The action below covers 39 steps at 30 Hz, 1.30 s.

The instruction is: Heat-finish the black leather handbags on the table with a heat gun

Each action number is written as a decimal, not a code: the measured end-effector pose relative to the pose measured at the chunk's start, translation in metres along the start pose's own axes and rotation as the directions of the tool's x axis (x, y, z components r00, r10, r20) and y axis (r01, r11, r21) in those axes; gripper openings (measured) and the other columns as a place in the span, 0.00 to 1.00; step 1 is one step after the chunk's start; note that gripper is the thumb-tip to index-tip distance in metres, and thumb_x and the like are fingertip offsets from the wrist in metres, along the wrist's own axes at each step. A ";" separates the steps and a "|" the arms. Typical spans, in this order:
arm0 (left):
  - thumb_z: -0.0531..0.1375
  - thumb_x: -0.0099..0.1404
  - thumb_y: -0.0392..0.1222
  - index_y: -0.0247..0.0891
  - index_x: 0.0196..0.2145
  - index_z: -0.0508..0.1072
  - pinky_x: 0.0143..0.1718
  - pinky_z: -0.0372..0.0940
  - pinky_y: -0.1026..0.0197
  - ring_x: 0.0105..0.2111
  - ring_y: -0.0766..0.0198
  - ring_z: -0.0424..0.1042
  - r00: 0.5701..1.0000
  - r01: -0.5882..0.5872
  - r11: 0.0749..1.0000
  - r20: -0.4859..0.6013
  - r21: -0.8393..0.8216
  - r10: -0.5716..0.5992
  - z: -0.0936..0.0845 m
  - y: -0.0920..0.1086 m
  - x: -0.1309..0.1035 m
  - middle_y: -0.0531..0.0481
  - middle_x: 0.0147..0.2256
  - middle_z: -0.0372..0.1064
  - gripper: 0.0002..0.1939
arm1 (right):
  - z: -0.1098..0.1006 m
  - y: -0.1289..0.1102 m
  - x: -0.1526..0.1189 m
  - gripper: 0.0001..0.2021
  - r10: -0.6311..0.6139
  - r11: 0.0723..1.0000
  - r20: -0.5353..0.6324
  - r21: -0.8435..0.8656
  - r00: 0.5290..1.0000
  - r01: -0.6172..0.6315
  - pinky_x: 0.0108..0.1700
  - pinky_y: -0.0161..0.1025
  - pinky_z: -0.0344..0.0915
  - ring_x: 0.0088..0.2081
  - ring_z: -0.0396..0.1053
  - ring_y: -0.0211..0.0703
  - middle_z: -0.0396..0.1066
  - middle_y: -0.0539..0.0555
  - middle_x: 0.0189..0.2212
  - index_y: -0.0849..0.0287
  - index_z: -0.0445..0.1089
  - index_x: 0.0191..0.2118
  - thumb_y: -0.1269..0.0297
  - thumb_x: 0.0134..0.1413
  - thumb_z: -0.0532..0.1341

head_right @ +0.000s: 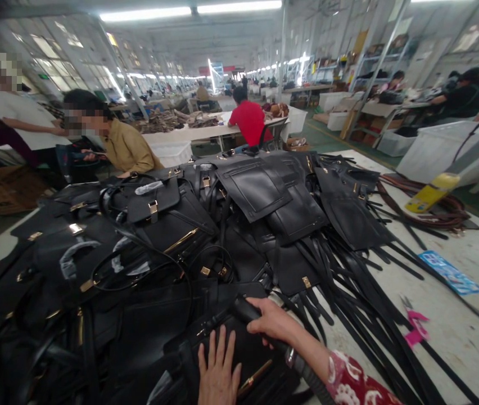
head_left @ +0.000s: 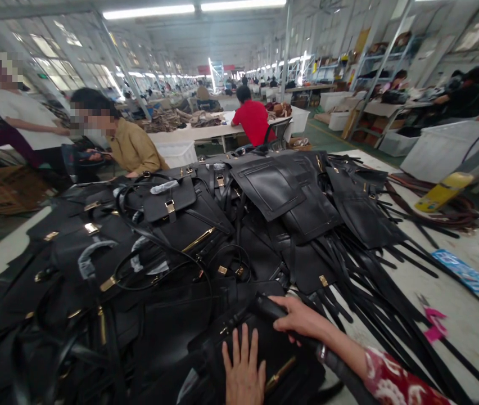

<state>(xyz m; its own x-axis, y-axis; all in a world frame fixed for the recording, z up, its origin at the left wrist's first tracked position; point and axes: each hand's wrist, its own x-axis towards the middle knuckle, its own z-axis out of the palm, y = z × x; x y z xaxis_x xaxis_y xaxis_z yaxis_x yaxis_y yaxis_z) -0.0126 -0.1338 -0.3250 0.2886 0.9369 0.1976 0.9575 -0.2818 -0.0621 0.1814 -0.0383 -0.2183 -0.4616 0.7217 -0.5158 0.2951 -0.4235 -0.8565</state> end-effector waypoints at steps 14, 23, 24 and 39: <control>0.50 0.57 0.41 0.49 0.57 0.44 0.53 0.39 0.37 0.57 0.49 0.42 0.998 0.010 1.000 0.067 0.009 -0.011 -0.006 0.003 0.012 0.49 0.59 0.43 0.31 | -0.035 0.001 0.007 0.29 0.005 0.998 -0.075 0.066 0.997 0.000 0.13 0.26 0.56 0.12 0.62 0.33 0.64 0.45 0.16 0.57 0.58 0.52 0.70 0.38 0.58; 0.47 0.60 0.40 0.46 0.57 0.44 0.51 0.40 0.35 0.55 0.49 0.49 0.990 -0.021 0.999 0.138 0.036 0.016 -0.014 -0.009 0.064 0.46 0.56 0.51 0.28 | -0.050 0.000 -0.011 0.29 -0.054 0.993 -0.244 0.090 0.968 0.078 0.14 0.27 0.58 0.14 0.61 0.32 0.64 0.45 0.19 0.55 0.55 0.54 0.68 0.41 0.57; 0.47 0.60 0.40 0.45 0.57 0.44 0.51 0.40 0.35 0.56 0.49 0.46 0.991 -0.019 0.999 0.134 0.032 0.014 -0.015 -0.009 0.065 0.46 0.56 0.51 0.28 | -0.051 0.007 -0.030 0.30 -0.046 0.994 -0.233 0.085 0.971 0.067 0.14 0.27 0.57 0.14 0.60 0.31 0.64 0.45 0.19 0.55 0.56 0.54 0.69 0.40 0.58; 0.46 0.61 0.42 0.45 0.57 0.46 0.52 0.40 0.35 0.57 0.50 0.44 0.991 -0.016 0.999 0.134 0.034 0.012 -0.017 -0.003 0.067 0.45 0.57 0.49 0.26 | -0.008 0.077 -0.095 0.31 -0.047 0.963 -0.216 0.249 0.975 0.102 0.15 0.26 0.56 0.14 0.54 0.28 0.63 0.44 0.19 0.58 0.58 0.53 0.71 0.36 0.58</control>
<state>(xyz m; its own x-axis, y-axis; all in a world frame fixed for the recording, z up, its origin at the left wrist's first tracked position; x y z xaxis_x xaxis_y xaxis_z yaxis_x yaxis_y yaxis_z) 0.0036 -0.0739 -0.2950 0.2967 0.9528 0.0639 0.9520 -0.2899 -0.0987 0.2548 -0.1356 -0.2352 -0.2829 0.8422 -0.4590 0.0289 -0.4708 -0.8818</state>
